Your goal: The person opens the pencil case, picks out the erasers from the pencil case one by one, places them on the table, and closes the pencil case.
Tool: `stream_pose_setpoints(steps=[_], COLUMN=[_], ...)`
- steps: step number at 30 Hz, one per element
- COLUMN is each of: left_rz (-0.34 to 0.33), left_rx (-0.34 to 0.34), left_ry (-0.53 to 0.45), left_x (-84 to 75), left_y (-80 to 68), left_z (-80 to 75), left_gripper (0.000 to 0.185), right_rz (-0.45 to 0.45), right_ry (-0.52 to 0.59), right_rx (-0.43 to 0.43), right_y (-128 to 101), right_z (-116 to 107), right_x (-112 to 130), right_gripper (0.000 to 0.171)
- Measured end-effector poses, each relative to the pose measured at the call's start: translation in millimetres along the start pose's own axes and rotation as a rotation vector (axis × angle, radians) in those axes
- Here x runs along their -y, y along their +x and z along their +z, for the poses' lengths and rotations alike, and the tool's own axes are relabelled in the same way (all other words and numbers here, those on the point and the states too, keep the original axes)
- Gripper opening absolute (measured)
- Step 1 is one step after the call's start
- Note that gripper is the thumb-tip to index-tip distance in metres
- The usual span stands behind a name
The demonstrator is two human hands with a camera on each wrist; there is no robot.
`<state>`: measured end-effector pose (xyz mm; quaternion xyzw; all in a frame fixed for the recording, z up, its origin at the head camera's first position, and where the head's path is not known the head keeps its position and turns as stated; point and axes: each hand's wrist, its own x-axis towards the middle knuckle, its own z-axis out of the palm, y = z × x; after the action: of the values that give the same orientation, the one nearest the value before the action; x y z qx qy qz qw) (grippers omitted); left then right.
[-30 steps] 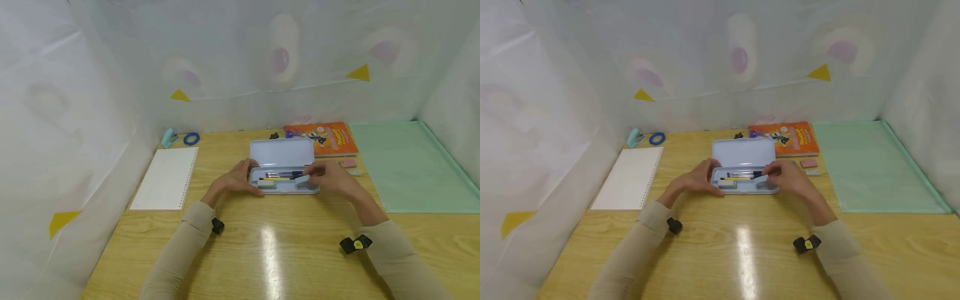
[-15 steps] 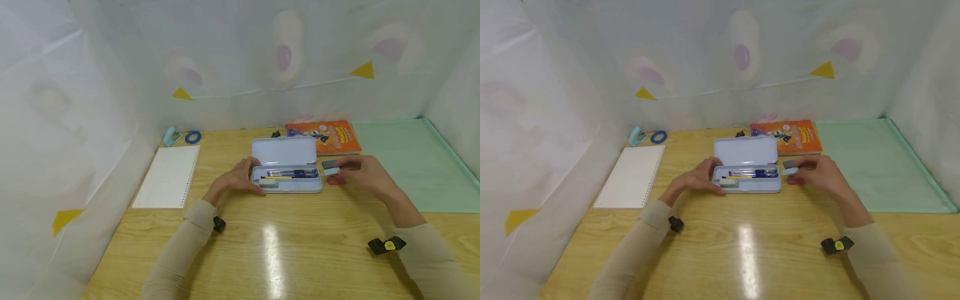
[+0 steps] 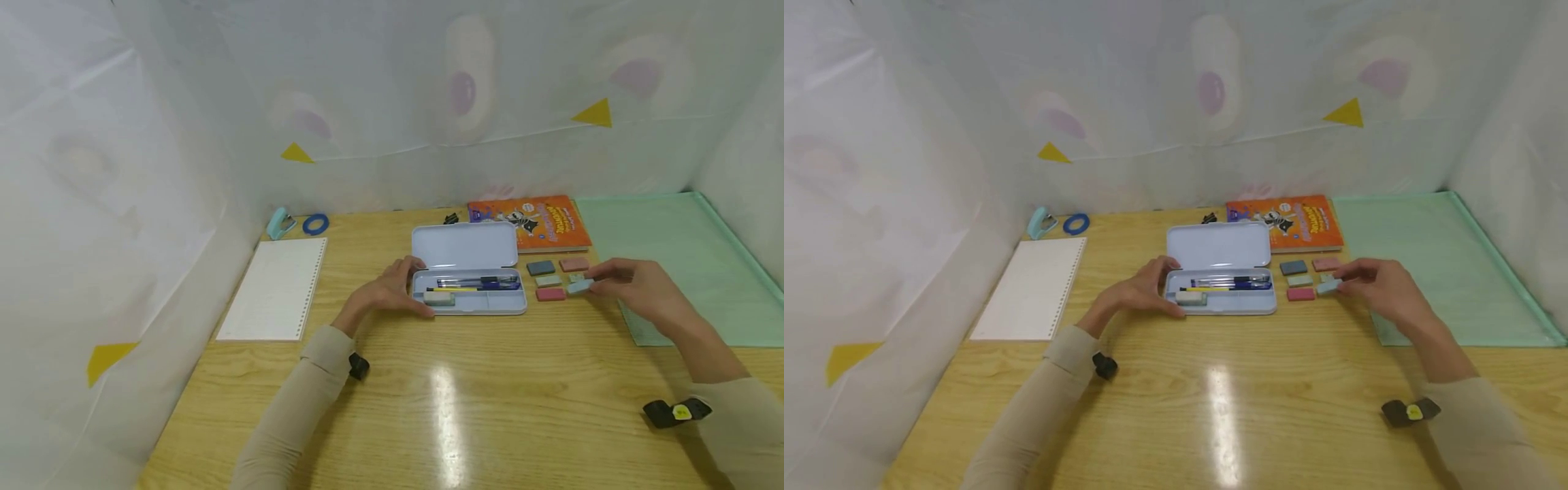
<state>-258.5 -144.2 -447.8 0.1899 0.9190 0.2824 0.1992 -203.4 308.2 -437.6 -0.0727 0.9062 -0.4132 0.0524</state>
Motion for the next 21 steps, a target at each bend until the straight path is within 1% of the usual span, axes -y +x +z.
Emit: stream_pose_setpoints(steps=[8, 14, 16, 18, 21], left_rz=[0.002, 0.005, 0.007, 0.009, 0.008], left_rx=[0.005, 0.006, 0.005, 0.004, 0.002], left_ry=[-0.005, -0.001, 0.001, 0.001, 0.002], left_x=[-0.4, -1.3, -1.4, -1.3, -1.0], left_y=[-0.1, -0.8, -0.8, -0.6, -0.6], left_z=[-0.6, -0.6, -0.4, -0.6, -0.8], left_gripper=[0.099, 0.099, 0.098, 0.098, 0.098], right_rz=[0.012, 0.017, 0.025, 0.029, -0.014], right_ry=[-0.044, -0.11, -0.109, -0.108, -0.052], right_rx=[0.042, 0.077, 0.098, 0.1, 0.057], right_y=[-2.6, -5.0, -5.9, -6.5, -6.5], right_z=[-4.0, -13.5, -18.0, -20.5, -16.6], right_x=[-5.7, -10.7, -9.6, -6.0, 3.2], right_gripper=[0.035, 0.044, 0.047, 0.05, 0.048])
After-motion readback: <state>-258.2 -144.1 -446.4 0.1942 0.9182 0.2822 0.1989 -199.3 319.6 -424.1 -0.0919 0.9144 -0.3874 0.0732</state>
